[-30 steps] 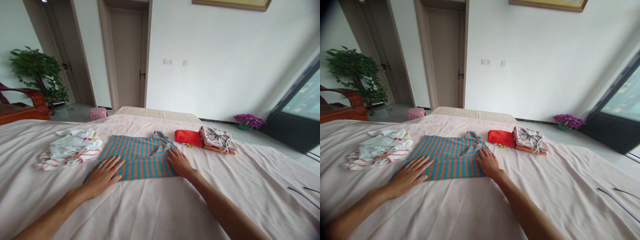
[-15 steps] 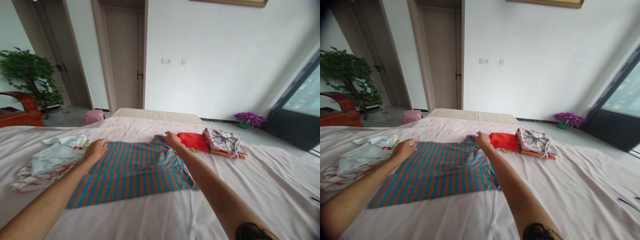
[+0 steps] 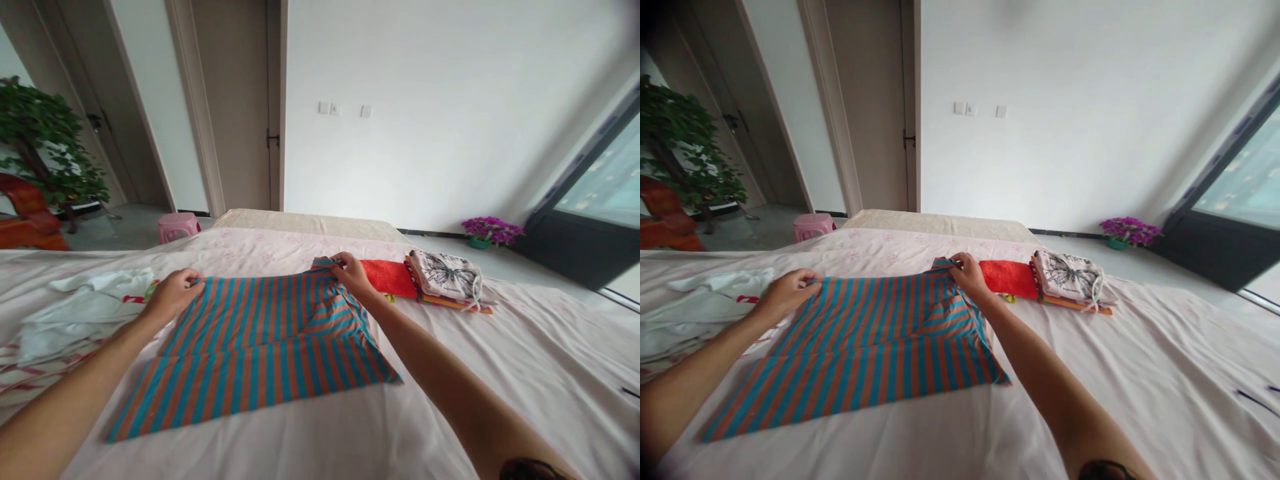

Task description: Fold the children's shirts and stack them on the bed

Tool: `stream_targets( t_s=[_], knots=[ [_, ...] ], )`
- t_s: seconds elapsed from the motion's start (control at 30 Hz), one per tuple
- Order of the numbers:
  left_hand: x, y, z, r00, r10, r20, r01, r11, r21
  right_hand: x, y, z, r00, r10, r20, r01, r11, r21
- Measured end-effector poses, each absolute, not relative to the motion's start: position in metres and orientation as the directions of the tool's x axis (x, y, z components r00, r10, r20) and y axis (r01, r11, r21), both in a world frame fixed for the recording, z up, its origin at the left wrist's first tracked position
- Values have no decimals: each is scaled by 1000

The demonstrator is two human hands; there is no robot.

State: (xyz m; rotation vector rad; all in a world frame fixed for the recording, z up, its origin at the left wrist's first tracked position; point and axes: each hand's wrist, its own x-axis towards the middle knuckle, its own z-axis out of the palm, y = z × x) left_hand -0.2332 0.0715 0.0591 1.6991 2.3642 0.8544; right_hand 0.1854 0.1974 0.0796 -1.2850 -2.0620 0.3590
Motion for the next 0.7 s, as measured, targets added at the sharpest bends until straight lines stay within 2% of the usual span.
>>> stream_targets(
  t_s=[0.07,0.1,0.17,0.23,0.33,0.43,0.57,0.7],
  knots=[
    [-236,41,61,-301,905,301,833,96,544,217,160,80,-381,748,543,477,662,-578],
    [-239,25,58,-263,919,292,840,69,538,233,141,77,-474,704,530,435,710,-554],
    [-245,-3,50,-159,966,203,873,41,486,263,107,66,-616,676,406,465,727,-506],
    [-248,-22,41,-59,988,141,904,-7,428,282,83,57,-609,717,340,539,688,-485],
    [-243,-32,36,25,982,185,923,-94,372,285,63,55,-574,739,353,586,672,-454],
    [-236,-26,39,78,971,228,927,-155,341,268,54,65,-613,697,372,604,717,-348],
    [-231,-17,39,141,968,207,921,-205,330,243,52,73,-733,620,280,603,782,-157],
    [-227,-19,40,171,963,207,908,-236,347,232,62,69,-717,655,240,651,751,-105]
  ],
)
